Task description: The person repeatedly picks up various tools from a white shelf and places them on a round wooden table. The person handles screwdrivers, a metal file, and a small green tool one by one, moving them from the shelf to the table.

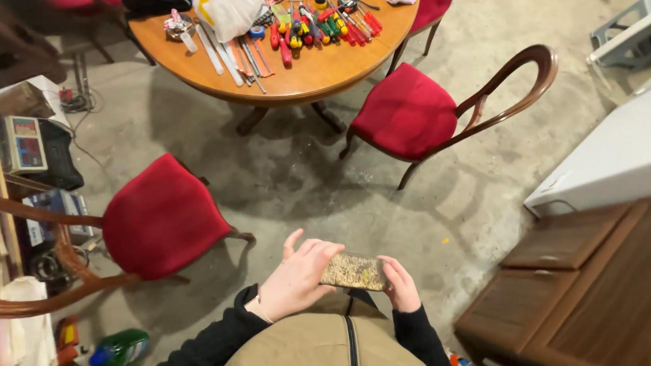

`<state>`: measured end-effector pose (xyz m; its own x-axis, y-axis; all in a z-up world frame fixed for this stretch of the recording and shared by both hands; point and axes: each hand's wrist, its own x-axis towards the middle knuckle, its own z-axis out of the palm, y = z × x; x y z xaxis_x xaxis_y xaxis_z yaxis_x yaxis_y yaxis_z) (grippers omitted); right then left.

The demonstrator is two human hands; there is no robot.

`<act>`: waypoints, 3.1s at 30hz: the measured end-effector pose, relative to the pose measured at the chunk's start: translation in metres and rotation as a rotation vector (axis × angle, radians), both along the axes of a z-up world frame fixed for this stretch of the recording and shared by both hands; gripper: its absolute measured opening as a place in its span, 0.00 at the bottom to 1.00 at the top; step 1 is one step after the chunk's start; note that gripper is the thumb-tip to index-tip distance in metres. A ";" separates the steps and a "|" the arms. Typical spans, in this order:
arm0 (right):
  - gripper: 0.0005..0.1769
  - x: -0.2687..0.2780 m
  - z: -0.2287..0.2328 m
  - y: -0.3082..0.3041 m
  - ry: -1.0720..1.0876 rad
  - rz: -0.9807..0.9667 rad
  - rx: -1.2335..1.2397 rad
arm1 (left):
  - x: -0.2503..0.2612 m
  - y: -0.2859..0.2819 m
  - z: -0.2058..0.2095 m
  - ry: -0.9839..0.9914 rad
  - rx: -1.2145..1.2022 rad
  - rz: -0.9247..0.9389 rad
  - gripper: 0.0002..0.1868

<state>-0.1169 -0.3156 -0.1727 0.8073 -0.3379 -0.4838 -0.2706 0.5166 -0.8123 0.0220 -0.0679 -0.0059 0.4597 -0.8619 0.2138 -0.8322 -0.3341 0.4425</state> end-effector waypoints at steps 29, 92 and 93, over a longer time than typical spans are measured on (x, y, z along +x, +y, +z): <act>0.18 0.226 -0.003 -0.198 0.081 0.025 0.154 | 0.212 -0.158 -0.028 -0.308 -0.002 0.328 0.52; 0.20 0.172 0.184 -0.149 -0.116 -0.551 -1.372 | 0.067 -0.390 0.013 -1.641 0.795 -0.353 0.60; 0.20 0.150 0.182 -0.136 -0.094 -0.599 -1.357 | 0.037 -0.379 0.008 -1.682 0.849 -0.294 0.66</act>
<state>0.0328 -0.4512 0.0092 0.3984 -0.7627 0.5094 -0.2175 -0.6182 -0.7554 0.0592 -0.4469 0.0017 0.0966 -0.9656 -0.2415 -0.2279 0.2147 -0.9497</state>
